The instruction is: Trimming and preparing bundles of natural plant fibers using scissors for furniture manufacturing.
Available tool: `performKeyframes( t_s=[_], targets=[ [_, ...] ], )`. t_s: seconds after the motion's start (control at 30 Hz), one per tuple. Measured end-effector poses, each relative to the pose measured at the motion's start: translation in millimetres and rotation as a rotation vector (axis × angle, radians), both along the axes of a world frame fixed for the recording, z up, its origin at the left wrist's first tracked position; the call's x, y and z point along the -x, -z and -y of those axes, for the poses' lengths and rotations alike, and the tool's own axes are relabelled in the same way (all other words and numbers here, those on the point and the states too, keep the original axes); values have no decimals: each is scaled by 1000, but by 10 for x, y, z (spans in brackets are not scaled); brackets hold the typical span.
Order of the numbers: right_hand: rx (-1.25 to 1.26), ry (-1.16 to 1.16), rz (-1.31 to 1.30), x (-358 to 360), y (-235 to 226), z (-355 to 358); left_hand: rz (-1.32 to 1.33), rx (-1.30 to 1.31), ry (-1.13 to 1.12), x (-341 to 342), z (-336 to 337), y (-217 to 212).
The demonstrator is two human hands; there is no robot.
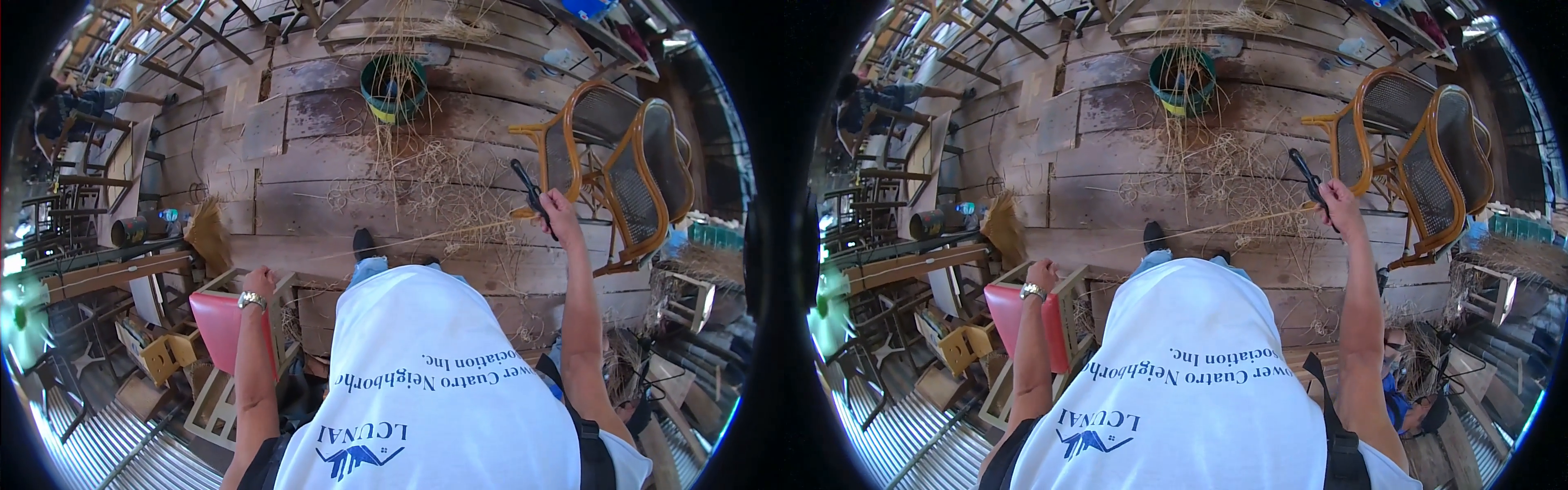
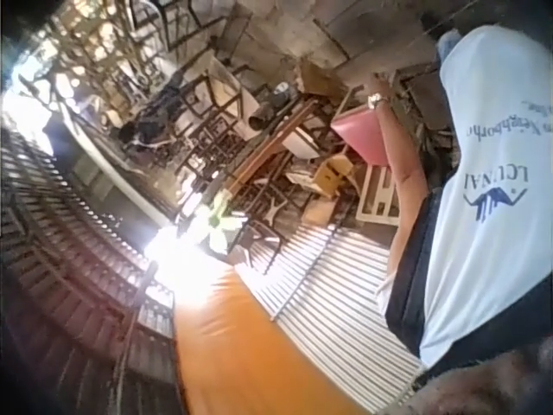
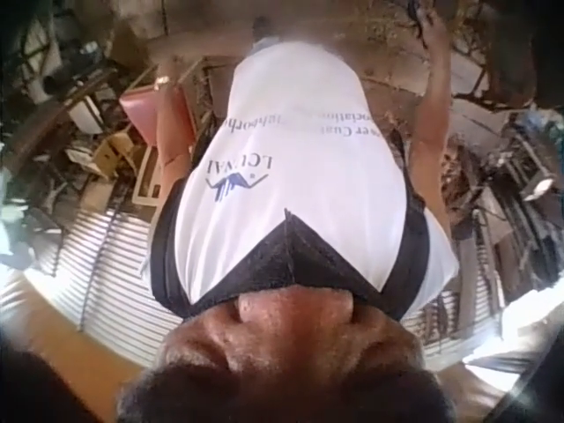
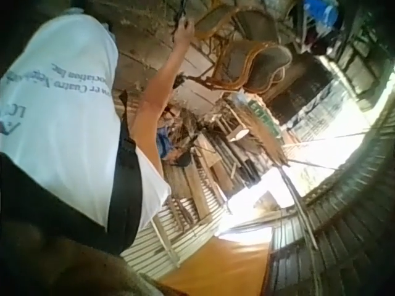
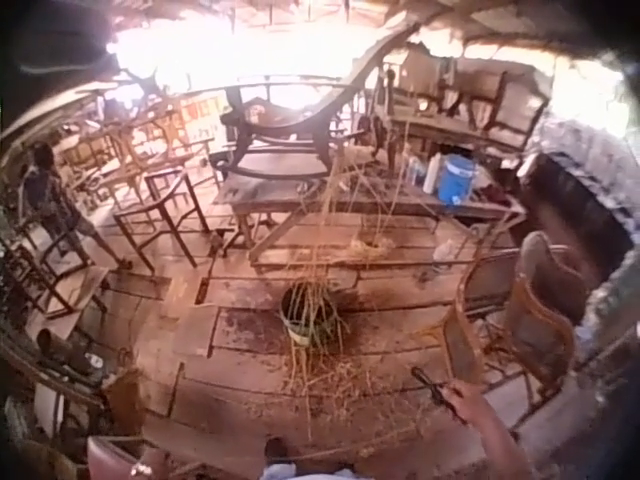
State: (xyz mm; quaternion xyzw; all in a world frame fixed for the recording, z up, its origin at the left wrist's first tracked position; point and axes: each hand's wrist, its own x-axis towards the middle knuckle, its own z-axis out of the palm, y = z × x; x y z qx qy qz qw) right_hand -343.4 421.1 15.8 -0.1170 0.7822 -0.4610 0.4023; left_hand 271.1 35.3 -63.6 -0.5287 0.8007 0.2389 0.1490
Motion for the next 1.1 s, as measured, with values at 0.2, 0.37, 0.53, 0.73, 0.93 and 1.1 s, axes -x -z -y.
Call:
performKeyframes(
  t_s=[0.2, 0.37, 0.53, 0.73, 0.93, 1.1],
  targets=[
    [-426, -275, -342, -558, 321, -103, -1057, -833, -1223, 684, -72, 407],
    [-278, -259, -268, -1186, 503, 10, -922, -1034, -741, 2255, -713, -363],
    [50, -41, 404, -1710, 77, 451, -748, -850, 72, 2962, -1353, -597],
    [283, -29, 328, -2036, 103, 706, -532, -781, 228, 2969, -1616, -744],
    [248, 133, 219, -2296, 135, 886, -571, -897, 120, 2810, -1538, -743],
    [191, -10, 238, -2328, 217, 963, -626, -840, 128, 2668, -1533, -554]
  ],
)
